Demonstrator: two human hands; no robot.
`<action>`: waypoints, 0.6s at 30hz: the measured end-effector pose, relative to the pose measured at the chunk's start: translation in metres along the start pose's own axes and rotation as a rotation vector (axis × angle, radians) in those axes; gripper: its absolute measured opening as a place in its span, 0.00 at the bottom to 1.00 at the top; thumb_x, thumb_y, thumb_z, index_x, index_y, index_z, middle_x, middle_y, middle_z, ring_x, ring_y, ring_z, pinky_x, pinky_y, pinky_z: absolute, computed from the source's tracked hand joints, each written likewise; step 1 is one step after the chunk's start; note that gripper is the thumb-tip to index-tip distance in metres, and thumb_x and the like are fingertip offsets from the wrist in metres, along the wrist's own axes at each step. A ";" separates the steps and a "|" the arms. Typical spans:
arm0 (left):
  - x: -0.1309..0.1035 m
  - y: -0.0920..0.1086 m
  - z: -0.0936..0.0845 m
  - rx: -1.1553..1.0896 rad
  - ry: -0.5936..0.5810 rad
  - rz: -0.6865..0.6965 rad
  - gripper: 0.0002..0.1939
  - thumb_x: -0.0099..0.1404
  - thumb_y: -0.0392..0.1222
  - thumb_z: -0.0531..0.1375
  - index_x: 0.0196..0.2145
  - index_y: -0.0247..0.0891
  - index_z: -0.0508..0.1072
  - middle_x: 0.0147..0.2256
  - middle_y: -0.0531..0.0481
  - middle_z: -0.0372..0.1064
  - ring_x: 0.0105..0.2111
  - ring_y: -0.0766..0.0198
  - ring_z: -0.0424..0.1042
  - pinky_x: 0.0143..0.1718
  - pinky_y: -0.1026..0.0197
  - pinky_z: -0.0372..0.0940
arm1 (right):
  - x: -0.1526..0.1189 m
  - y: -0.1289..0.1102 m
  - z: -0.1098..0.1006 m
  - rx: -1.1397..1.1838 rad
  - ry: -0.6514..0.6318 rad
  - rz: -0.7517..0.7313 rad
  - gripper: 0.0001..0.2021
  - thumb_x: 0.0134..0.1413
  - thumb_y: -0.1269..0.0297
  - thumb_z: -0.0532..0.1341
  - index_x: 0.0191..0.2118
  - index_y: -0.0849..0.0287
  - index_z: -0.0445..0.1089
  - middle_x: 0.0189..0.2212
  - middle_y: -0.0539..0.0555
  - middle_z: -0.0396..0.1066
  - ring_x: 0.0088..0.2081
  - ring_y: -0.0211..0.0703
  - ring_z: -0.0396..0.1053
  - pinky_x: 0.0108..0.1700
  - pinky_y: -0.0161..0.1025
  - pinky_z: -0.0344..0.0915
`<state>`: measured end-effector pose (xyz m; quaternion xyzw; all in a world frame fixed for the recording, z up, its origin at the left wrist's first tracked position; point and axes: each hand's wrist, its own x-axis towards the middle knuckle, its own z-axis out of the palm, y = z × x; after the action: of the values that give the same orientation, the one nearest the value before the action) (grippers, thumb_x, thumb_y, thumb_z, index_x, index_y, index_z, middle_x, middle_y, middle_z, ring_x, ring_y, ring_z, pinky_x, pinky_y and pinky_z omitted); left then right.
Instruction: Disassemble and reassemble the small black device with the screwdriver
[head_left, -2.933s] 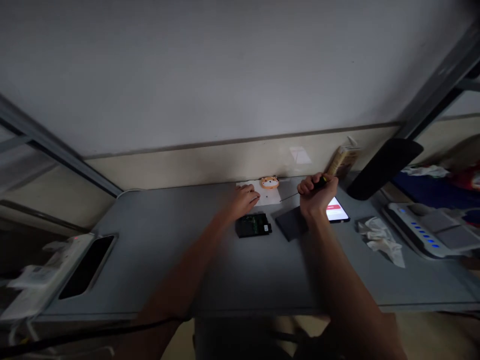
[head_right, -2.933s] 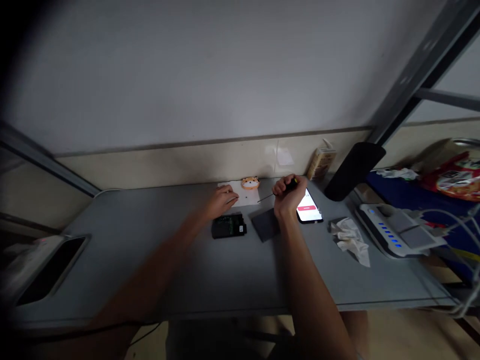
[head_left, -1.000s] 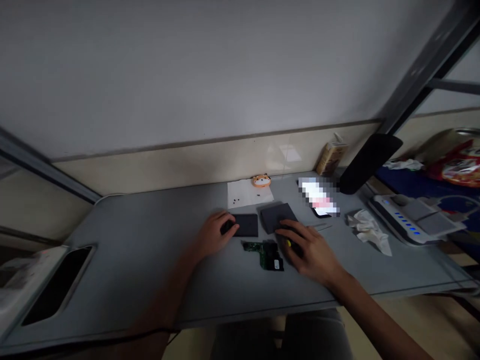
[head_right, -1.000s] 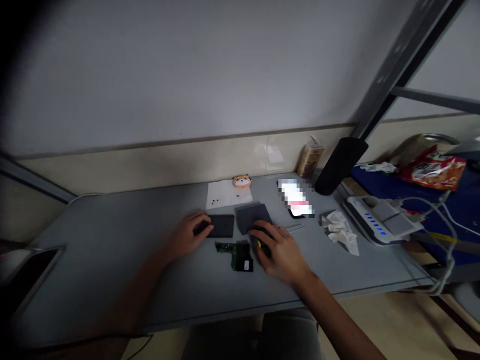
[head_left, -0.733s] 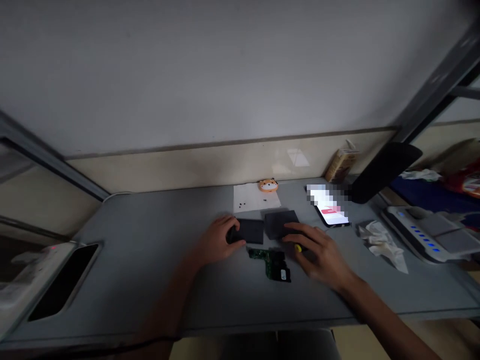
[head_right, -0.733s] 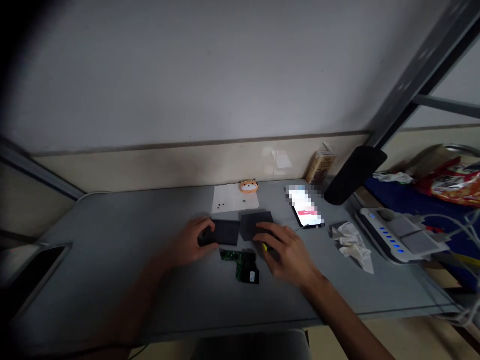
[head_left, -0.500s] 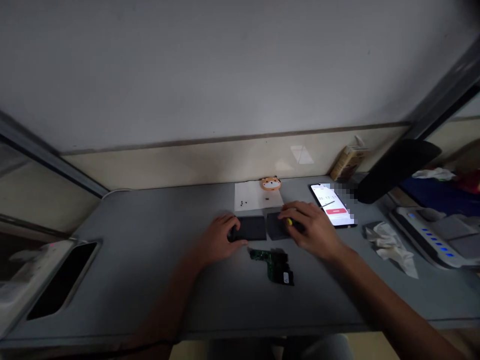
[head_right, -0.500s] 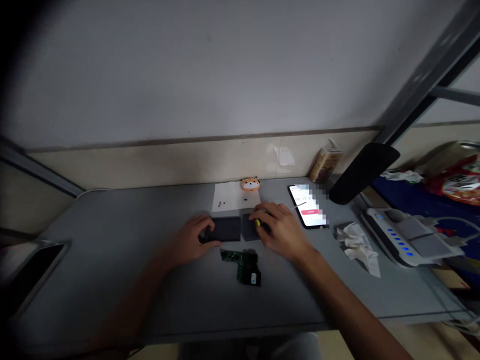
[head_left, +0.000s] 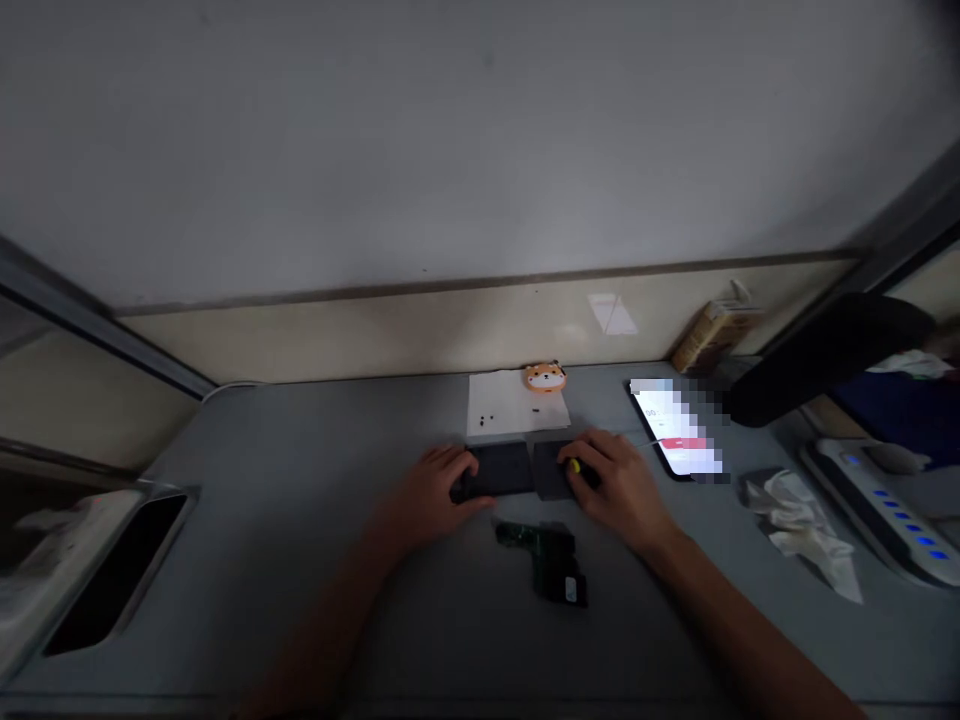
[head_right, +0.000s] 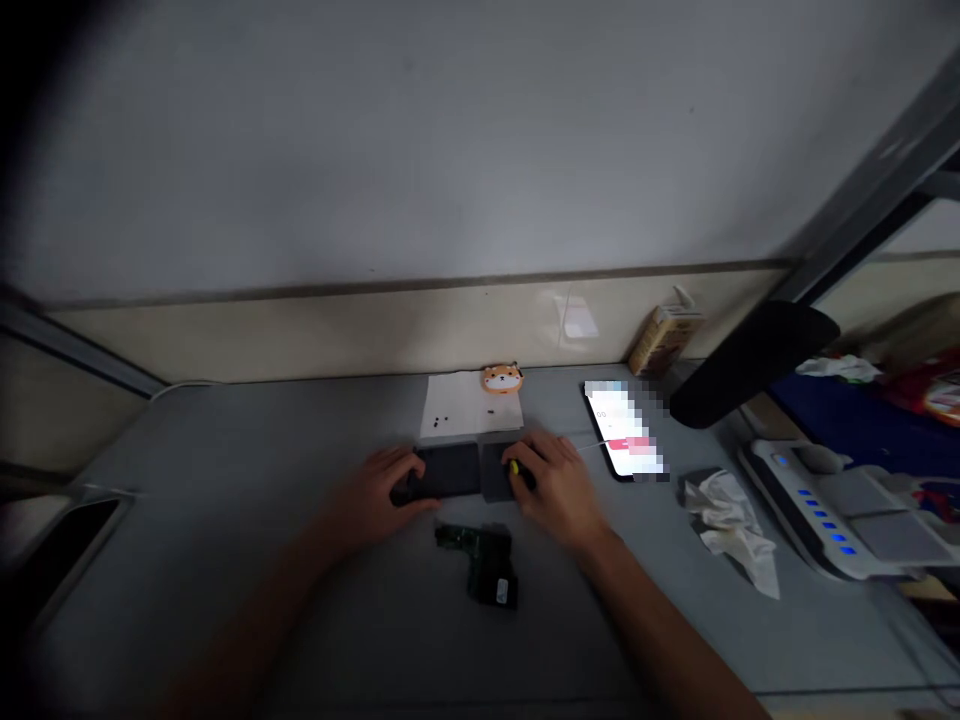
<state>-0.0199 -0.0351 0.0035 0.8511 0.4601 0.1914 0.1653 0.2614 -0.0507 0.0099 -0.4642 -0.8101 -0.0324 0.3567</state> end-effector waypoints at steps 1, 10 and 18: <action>0.000 0.000 0.000 -0.004 0.001 0.003 0.15 0.64 0.54 0.66 0.36 0.42 0.69 0.36 0.51 0.71 0.38 0.57 0.70 0.44 0.56 0.66 | 0.000 0.001 0.001 0.000 0.000 0.008 0.09 0.58 0.76 0.58 0.36 0.55 0.73 0.32 0.52 0.76 0.34 0.44 0.72 0.37 0.41 0.61; -0.002 0.003 -0.006 -0.078 0.068 -0.049 0.19 0.69 0.49 0.58 0.54 0.42 0.70 0.35 0.50 0.70 0.35 0.58 0.70 0.42 0.56 0.69 | 0.000 0.002 0.003 0.007 -0.035 0.080 0.09 0.59 0.74 0.58 0.37 0.54 0.74 0.33 0.54 0.74 0.36 0.47 0.70 0.39 0.43 0.62; 0.002 -0.001 -0.009 -0.086 0.159 -0.071 0.18 0.72 0.47 0.52 0.54 0.41 0.72 0.34 0.48 0.73 0.36 0.57 0.73 0.46 0.54 0.70 | -0.004 0.001 0.003 0.020 -0.028 0.031 0.10 0.59 0.76 0.57 0.38 0.56 0.74 0.33 0.55 0.73 0.36 0.46 0.69 0.39 0.43 0.62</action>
<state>-0.0236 -0.0317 0.0119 0.8084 0.4930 0.2721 0.1714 0.2616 -0.0521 0.0049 -0.4734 -0.8081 -0.0122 0.3505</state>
